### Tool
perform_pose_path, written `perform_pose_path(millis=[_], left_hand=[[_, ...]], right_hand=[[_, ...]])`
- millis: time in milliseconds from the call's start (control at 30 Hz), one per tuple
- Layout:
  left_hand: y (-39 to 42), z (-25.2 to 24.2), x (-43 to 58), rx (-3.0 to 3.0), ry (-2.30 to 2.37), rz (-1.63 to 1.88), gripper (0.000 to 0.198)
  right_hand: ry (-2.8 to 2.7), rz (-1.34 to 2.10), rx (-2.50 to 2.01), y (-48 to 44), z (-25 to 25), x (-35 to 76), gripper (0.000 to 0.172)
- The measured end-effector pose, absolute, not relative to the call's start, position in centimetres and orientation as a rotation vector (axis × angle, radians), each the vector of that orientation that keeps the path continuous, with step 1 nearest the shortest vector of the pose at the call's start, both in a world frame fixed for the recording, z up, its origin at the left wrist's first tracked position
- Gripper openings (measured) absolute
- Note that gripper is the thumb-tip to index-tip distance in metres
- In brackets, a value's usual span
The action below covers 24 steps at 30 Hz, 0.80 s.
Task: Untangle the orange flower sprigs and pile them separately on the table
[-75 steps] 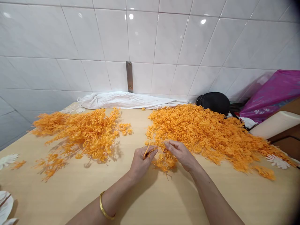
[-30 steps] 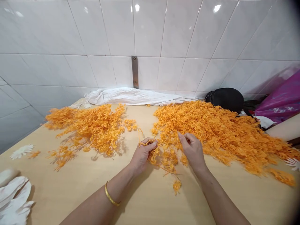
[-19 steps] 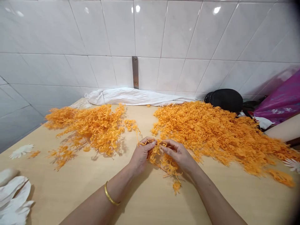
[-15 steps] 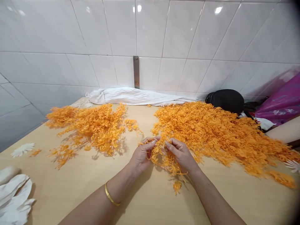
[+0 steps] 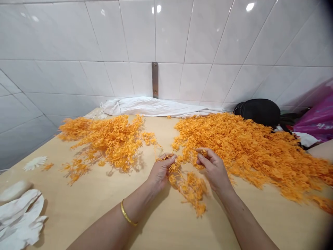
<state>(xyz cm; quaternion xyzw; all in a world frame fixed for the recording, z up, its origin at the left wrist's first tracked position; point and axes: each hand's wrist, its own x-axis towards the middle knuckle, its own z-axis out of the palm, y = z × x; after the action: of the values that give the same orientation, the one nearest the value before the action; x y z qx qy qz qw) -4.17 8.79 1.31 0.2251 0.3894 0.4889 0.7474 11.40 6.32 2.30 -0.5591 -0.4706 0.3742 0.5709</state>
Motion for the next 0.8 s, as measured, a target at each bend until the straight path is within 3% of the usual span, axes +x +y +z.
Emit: perform_pose_path(millis=[233, 467, 800], left_hand=[[8.6, 1.3, -4.1, 0.563, 0.831, 1.128, 0.013], [8.1, 1.2, -3.8, 0.589, 0.797, 1.072, 0.014], [8.5, 0.9, -3.8, 0.486, 0.781, 1.072, 0.017]], right_hand=[[-1.652, 0.864, -1.405, 5.4, 2.9, 9.4, 0.029], [-1.576, 0.804, -1.467, 5.4, 1.3, 7.8, 0.031], [-1.652, 0.719, -1.35, 5.3, 1.8, 7.5, 0.018]])
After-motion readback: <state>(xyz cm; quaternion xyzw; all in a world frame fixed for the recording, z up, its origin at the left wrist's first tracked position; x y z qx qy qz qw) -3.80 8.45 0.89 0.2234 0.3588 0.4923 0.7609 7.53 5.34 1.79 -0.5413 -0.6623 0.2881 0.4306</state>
